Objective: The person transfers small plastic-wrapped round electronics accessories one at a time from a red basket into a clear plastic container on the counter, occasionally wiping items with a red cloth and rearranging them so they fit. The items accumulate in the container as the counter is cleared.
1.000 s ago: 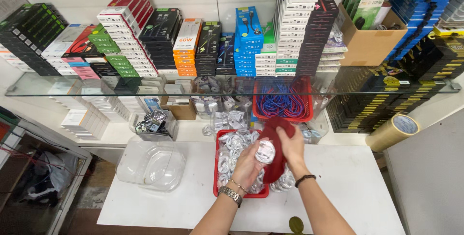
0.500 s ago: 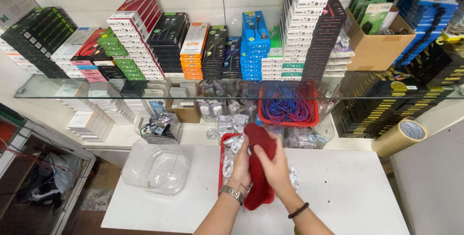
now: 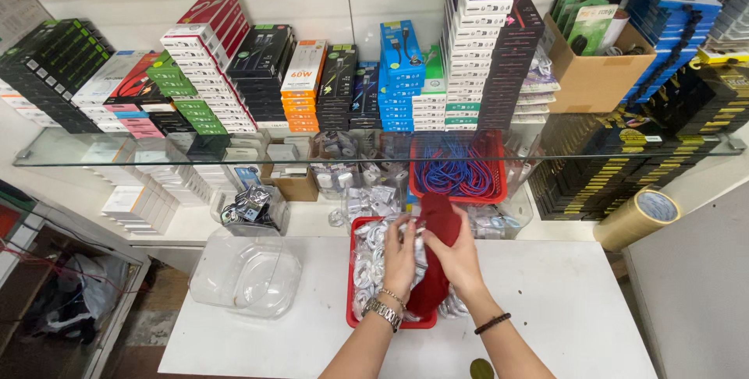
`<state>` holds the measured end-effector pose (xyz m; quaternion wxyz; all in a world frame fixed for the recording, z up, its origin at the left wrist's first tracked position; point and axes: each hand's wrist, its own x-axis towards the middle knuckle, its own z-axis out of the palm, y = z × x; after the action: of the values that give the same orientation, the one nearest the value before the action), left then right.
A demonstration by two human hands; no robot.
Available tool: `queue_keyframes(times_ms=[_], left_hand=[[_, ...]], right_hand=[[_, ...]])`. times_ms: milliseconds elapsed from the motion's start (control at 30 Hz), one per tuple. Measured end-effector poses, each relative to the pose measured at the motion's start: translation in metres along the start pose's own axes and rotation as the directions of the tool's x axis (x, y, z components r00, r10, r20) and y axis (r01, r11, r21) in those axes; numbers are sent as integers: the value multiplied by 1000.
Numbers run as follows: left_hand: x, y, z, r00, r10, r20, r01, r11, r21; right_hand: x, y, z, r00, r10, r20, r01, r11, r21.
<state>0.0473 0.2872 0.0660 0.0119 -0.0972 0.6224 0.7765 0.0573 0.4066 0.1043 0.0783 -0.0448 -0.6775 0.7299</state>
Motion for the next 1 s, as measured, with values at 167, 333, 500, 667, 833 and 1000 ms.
queue_keyframes(times_ms=[167,333,500,667,833,1000], left_hand=[[7,-6,9,861,-420,287,506,661,-554],[-1,-22,27,945,-288,158,324,742,-586],[-14,-31,30,932,-119,342,314,737,-599],[-10,-20,-1,935,-116,335,312,715,-625],[2,-1,-41,981,-192,19,193,976,-105],[12,19,-79,1000,-17,-4,16,1000,-26]], right_hand=[[-19,-16,9,991,-84,107,96,989,-112],[-19,-8,7,937,-349,-27,298,835,-463],[34,19,-65,870,-456,-188,247,734,-633],[0,100,-162,865,-401,-300,41,654,-755],[-4,136,-144,930,204,-306,-314,8,-949],[55,65,-27,962,135,238,-25,910,-415]])
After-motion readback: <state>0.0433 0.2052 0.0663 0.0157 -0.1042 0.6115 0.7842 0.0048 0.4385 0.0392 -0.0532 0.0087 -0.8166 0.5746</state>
